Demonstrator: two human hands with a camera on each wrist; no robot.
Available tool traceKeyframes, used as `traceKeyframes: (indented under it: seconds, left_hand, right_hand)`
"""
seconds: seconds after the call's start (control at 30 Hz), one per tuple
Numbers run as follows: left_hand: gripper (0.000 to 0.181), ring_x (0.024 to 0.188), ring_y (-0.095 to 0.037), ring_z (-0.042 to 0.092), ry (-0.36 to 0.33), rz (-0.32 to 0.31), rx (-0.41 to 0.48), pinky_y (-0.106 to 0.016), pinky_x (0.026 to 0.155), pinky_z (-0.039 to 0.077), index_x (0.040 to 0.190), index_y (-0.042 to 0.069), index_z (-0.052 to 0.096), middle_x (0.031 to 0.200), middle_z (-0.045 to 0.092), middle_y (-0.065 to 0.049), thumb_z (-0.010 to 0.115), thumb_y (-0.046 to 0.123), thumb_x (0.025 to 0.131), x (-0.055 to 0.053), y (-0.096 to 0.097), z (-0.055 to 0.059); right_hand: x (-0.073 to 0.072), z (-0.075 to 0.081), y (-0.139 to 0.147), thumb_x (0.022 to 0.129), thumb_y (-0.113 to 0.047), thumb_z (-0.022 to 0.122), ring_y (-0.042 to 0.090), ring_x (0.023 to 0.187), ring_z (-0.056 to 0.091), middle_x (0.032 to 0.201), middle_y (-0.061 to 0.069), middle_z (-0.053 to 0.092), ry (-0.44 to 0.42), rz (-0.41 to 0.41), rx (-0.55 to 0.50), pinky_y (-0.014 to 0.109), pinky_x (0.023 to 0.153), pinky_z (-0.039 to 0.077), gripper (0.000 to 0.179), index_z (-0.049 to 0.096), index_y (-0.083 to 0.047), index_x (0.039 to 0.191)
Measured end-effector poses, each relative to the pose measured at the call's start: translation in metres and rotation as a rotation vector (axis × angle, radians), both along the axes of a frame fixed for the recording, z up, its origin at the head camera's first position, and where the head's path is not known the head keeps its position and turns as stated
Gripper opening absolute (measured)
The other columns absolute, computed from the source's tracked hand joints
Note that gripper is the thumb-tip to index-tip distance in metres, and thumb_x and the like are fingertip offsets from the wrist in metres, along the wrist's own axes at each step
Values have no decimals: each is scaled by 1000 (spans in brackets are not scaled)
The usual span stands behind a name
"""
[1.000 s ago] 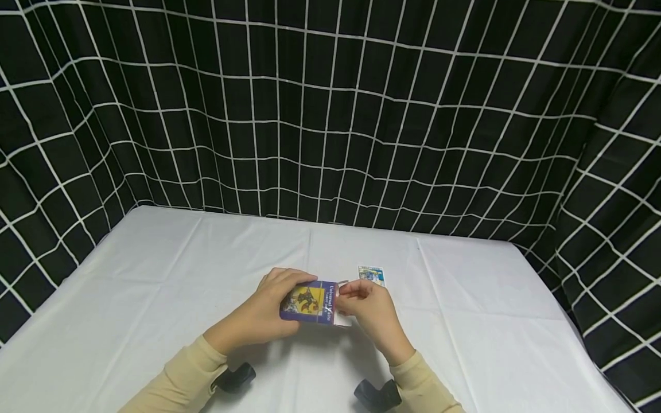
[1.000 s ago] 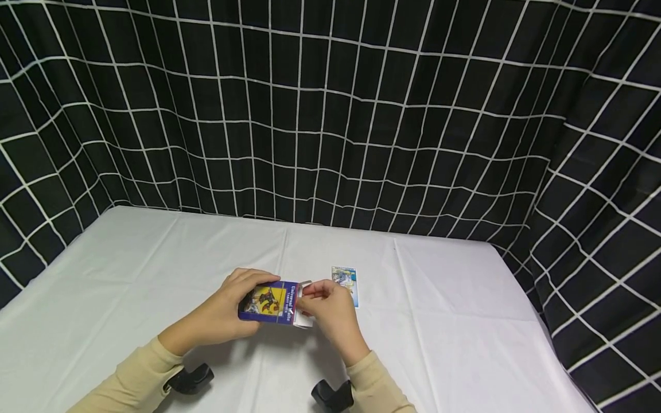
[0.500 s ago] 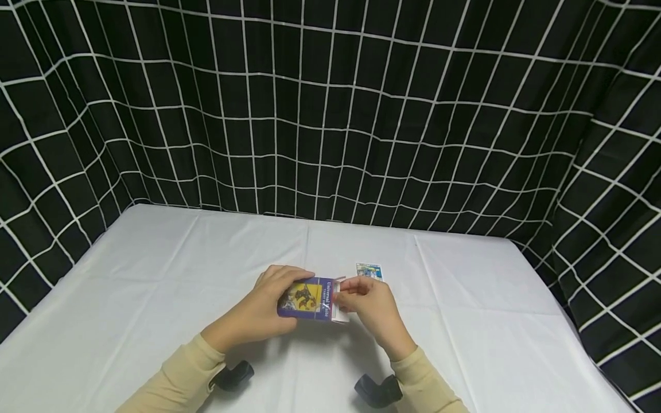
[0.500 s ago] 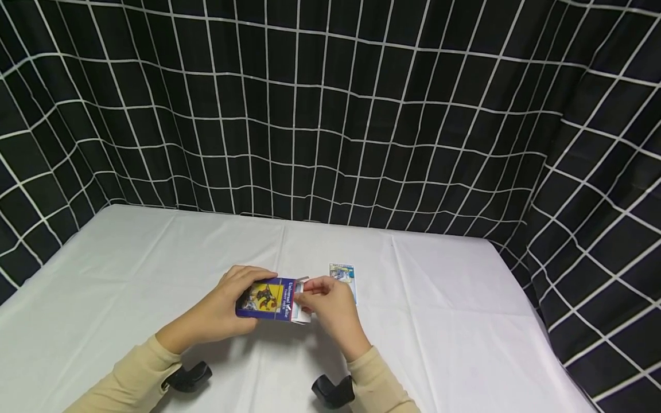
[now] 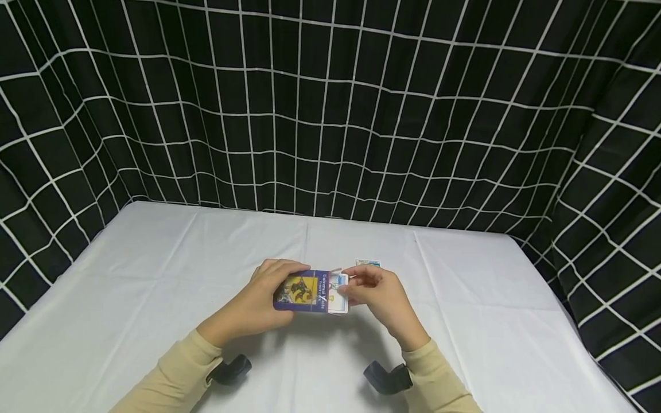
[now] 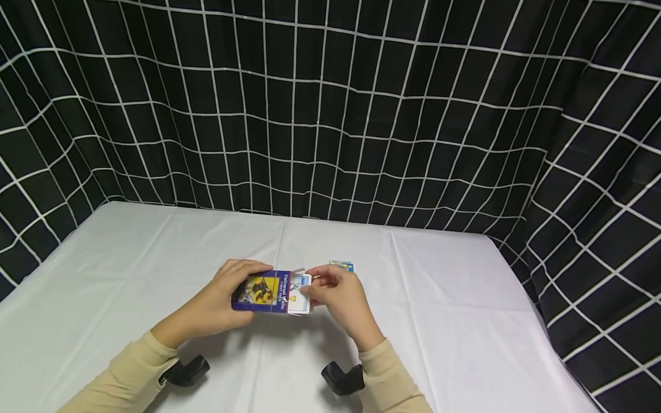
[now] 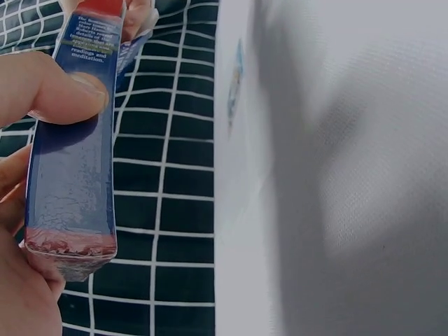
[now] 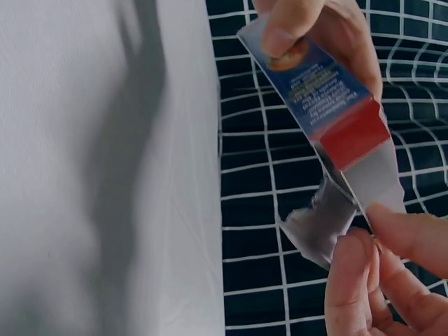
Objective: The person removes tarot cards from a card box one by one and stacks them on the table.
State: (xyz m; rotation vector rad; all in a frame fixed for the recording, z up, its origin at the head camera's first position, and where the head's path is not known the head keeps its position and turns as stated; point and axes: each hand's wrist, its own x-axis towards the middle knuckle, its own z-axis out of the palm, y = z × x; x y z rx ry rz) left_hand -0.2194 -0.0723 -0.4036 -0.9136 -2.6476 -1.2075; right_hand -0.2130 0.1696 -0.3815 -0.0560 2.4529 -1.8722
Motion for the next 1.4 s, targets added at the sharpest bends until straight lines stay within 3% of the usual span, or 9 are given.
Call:
traceKeyframes:
  seconds: [0.23,0.67,0.97,1.27,1.4]
  left_hand:
    - [80,128,-20,41,-15,-6,9,-46,105,37,141,20,52,141,54,1,74,7,65,0,-1,-1]
    - [79,127,-19,40,-48,-5,-3,-46,104,37,141,19,52,141,54,2,74,7,66,-6,-7,-3]
    - [75,128,-24,43,-16,-14,-3,-50,106,38,141,18,52,140,56,-3,78,10,71,-9,-8,-5]
    - [77,133,-27,42,-85,-57,-33,-52,108,38,147,15,47,147,51,-7,82,22,79,-7,-10,-8]
    - [75,131,-26,44,-44,-42,3,-51,107,39,144,16,52,143,55,-5,84,18,76,-8,-11,-7]
  right_hand:
    - [-2,0,3,84,-5,71,13,66,67,84,8,69,-12,7,2,28,67,59,24,69,8,104]
    - [-7,5,14,87,-4,70,11,70,68,97,15,73,-7,14,1,27,68,60,27,68,12,108]
    - [-11,3,24,88,-2,68,8,72,67,106,19,73,12,6,8,27,68,60,26,67,15,108]
    - [-10,2,26,89,0,65,8,70,67,113,28,70,0,9,28,27,67,60,26,67,17,109]
    - [-11,3,29,89,-2,66,9,70,67,110,26,71,8,5,52,27,67,60,26,68,15,109]
